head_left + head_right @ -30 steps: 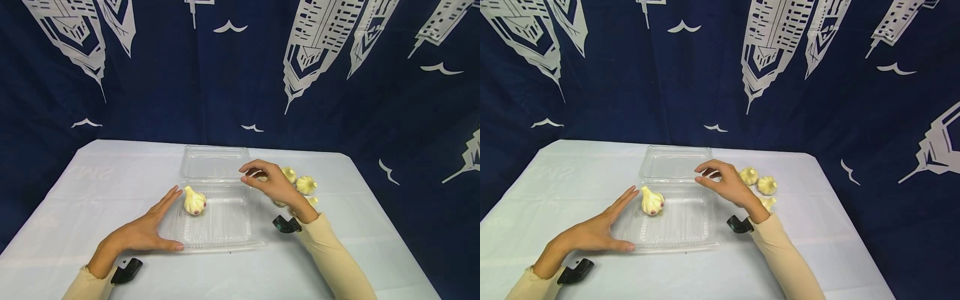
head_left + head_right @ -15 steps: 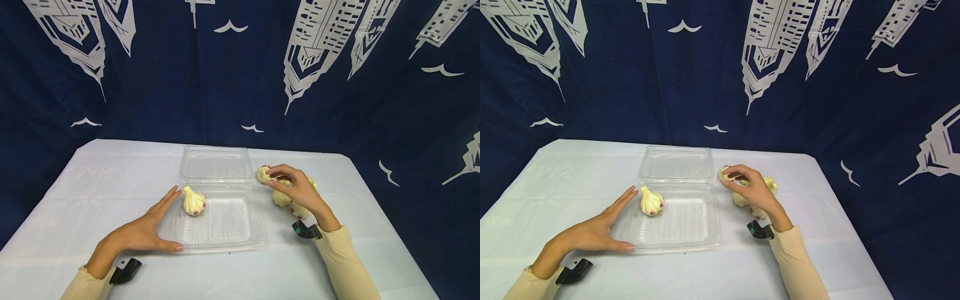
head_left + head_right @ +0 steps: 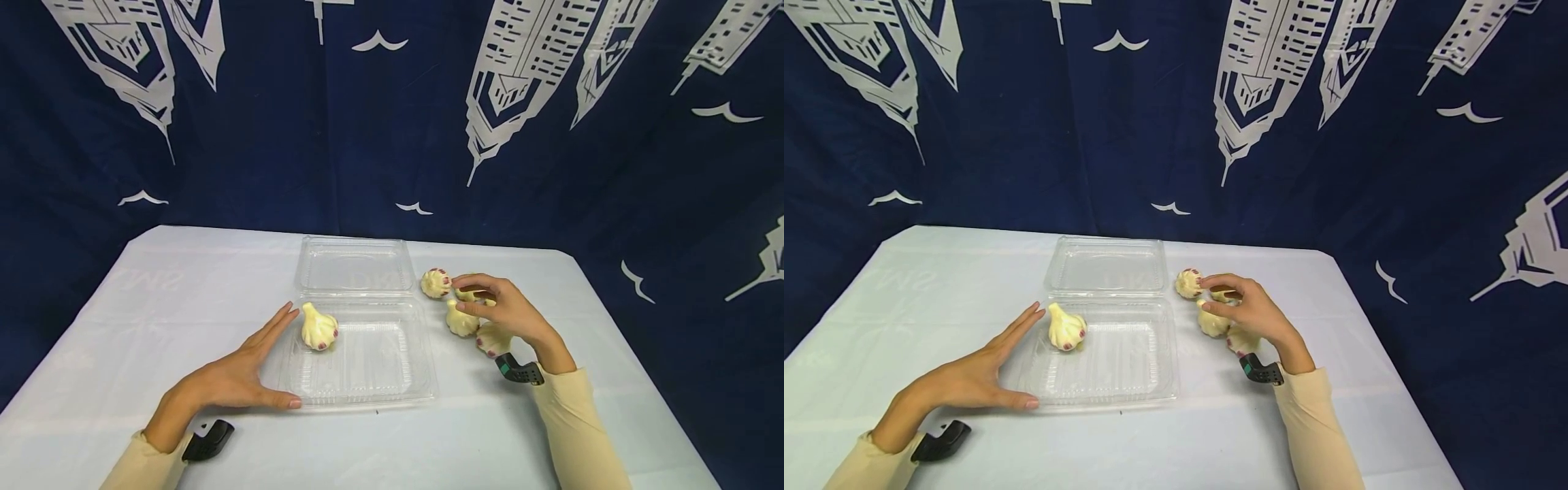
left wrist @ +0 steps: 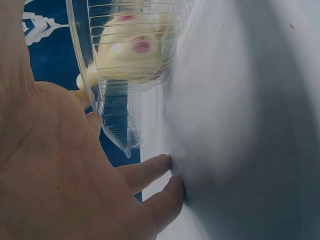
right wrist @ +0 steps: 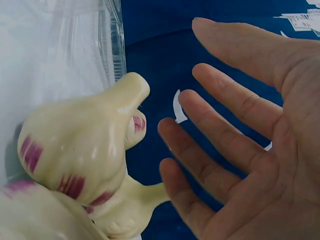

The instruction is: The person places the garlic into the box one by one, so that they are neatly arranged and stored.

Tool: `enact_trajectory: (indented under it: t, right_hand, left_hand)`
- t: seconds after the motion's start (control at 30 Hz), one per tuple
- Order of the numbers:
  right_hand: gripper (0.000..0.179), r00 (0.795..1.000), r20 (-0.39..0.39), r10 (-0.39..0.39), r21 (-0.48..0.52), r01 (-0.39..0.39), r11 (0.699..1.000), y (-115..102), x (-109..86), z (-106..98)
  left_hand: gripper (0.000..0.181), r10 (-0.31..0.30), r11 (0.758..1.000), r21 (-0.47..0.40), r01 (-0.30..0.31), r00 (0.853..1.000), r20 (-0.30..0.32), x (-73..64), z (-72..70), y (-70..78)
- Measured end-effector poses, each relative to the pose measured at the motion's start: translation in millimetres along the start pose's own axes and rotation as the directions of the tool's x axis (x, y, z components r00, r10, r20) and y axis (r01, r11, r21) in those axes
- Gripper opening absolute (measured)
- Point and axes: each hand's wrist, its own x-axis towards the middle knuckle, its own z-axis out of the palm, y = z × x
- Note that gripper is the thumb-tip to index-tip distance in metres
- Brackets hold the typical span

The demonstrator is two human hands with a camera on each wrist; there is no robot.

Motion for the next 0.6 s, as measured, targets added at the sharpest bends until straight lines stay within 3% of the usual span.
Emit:
enact_trajectory:
  t: [0.33,0.6]
  right_hand:
    - [0.038,0.998,0.055,0.029,0.038,-0.031,0.999,13,-0.8,-2]
    - [0.036,0.998,0.053,0.030,-0.032,-0.028,0.999,19,0.5,0]
  left_hand:
    - [0.128,0.002,1.000,-0.005,-0.002,1.000,0.000,-0.3,0.0,0.1]
    - [0.128,-0.007,1.000,-0.008,0.007,1.000,0.004,-0.1,-0.5,1.3]
